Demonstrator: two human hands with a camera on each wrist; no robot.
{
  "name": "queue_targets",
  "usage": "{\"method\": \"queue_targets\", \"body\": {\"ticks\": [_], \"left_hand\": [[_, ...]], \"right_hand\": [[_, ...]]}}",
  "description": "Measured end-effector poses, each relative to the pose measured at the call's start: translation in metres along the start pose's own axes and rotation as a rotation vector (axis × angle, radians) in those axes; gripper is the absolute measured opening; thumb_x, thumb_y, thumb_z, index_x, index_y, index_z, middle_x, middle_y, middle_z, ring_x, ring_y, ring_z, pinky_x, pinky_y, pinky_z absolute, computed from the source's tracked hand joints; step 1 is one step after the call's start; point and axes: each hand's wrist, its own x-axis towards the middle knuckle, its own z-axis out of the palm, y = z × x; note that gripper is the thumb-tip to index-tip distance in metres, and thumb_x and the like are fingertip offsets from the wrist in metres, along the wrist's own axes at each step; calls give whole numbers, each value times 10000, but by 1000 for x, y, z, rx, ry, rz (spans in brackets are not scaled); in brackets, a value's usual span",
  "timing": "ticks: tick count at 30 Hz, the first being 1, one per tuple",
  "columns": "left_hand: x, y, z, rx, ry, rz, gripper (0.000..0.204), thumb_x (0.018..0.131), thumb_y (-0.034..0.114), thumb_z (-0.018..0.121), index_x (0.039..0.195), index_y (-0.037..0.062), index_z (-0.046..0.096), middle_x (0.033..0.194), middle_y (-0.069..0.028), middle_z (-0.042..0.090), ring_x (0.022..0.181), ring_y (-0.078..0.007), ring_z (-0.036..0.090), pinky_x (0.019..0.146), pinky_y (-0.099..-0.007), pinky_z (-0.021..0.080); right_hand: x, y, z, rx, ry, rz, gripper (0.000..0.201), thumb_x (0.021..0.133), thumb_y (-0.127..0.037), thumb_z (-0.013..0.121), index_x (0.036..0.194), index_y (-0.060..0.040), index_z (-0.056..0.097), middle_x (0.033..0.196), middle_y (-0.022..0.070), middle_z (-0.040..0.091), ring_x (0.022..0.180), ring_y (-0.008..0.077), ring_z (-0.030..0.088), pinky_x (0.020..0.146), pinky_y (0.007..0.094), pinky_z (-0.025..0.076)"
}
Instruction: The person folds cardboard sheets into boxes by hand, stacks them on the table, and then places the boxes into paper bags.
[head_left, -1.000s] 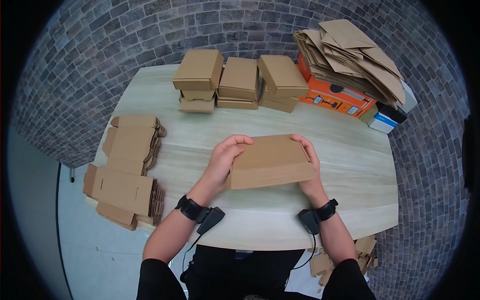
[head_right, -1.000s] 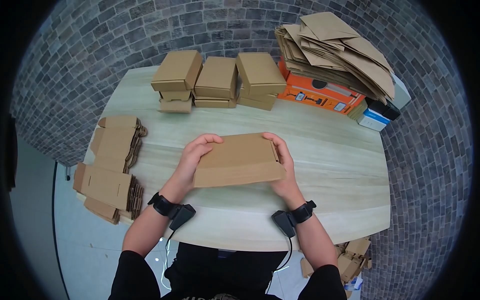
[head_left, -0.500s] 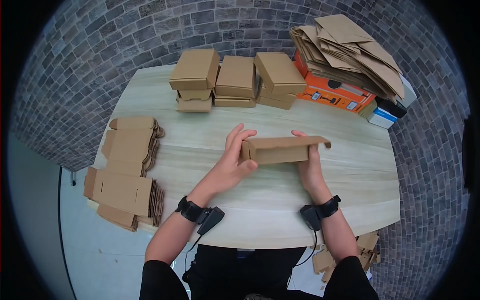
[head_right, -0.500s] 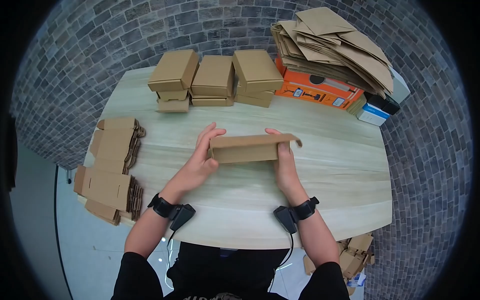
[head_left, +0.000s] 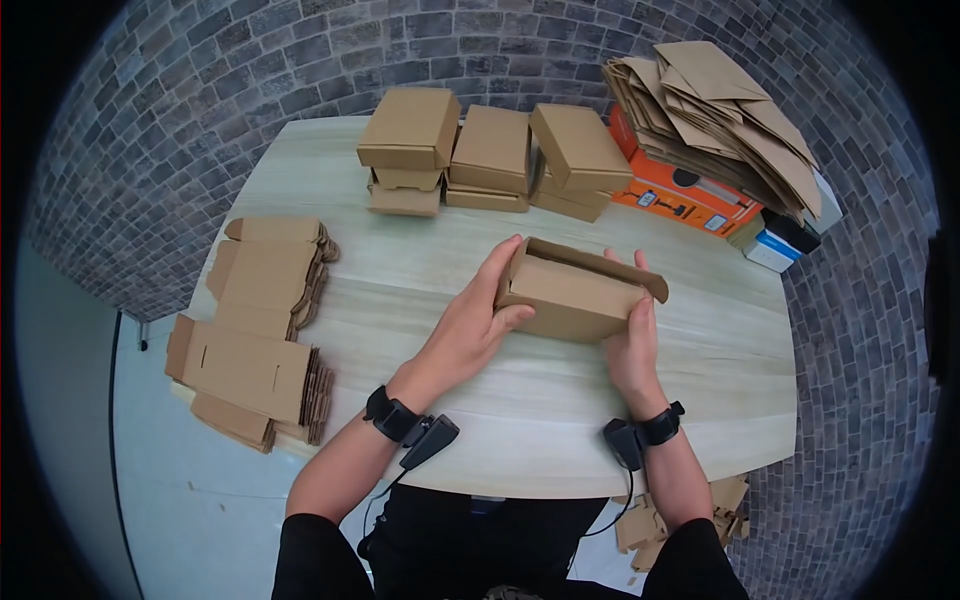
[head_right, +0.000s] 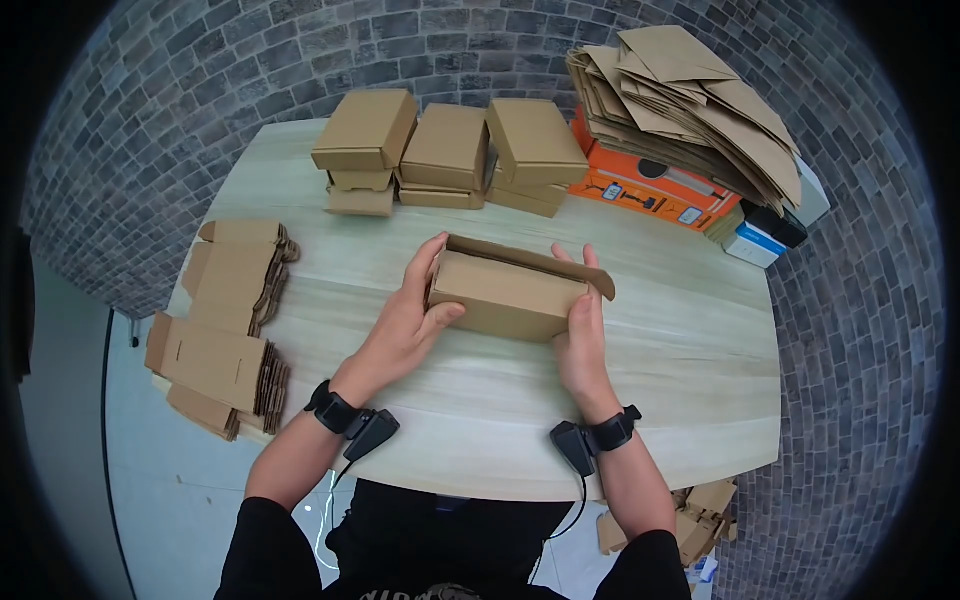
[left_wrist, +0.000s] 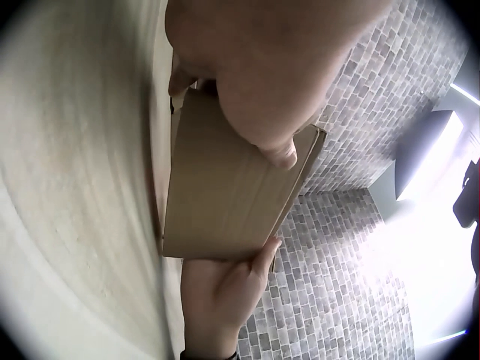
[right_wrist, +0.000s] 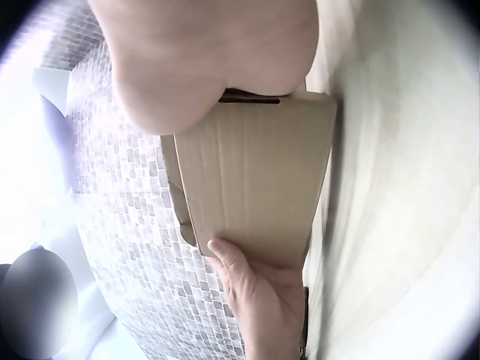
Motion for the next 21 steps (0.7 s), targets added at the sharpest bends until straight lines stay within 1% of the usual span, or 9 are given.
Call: {"method": "queue_targets", "body": {"ticks": [4,6,8,9,11,12,15,17,21], "left_hand": [[0,-3,3,-21,8,21,720,975,155,589,1526,94,129,1442,-240,427,1326,-316,453,1095,-389,349],[-1,-2,4,-27,9,9,718,973,146,593,1523,94,134,1443,-239,426,1328,-310,451,1096,-391,351],[-1,-1,6,-109,41,-28,658,955,197,612,1492,108,243,1408,-228,453,1273,-393,473,1065,-419,385],[-1,0,5,-109,42,-29,658,955,197,612,1492,108,243,1408,-228,453,1273,-393,473,1065,-419,385],[-1,0,4,-72,45,24,618,992,278,564,1497,91,261,1428,-219,447,1296,-360,468,1077,-400,370],[-1,0,4,-73,43,22,618,992,278,564,1497,91,261,1428,-219,447,1296,-360,468,1077,-400,370],[1,-2,2,-162,29,50,583,1031,333,487,1510,70,284,1472,-186,425,1328,-304,451,1103,-379,336],[4,-6,2,-270,24,0,639,1047,430,397,1533,40,255,1526,-136,375,1391,-240,370,1146,-340,259],[6,-11,-1,-357,23,-16,624,1038,393,449,1530,49,276,1521,-117,395,1379,-217,386,1135,-332,280]], "right_hand": [[1,-1,-1,33,13,-13,870,990,-610,354,1549,-26,35,1564,177,277,1428,261,285,1174,391,220],[1,0,-1,8,37,-21,862,992,-607,353,1547,-18,60,1547,184,312,1404,262,329,1166,382,240],[1,0,-1,-38,49,-28,850,995,-602,348,1548,-20,69,1536,189,330,1390,262,351,1158,380,256],[1,0,-1,-85,62,-37,839,999,-596,343,1549,-21,78,1525,193,349,1376,262,373,1150,377,271],[1,-3,-1,-117,58,-43,829,1002,-593,337,1553,-31,76,1518,196,359,1366,262,387,1142,375,285],[1,-5,-1,-149,56,-50,820,1004,-590,331,1556,-41,75,1512,198,368,1357,262,401,1133,373,298],[0,-9,3,-202,81,-80,802,1005,-592,312,1564,-69,72,1510,200,368,1356,264,408,1121,378,318],[1,-12,5,-198,78,-89,804,1001,-597,309,1566,-77,71,1509,200,370,1354,267,414,1116,384,327],[3,-8,3,-120,41,-96,811,992,-613,302,1568,-91,70,1501,196,381,1354,279,423,1108,401,346]]}}
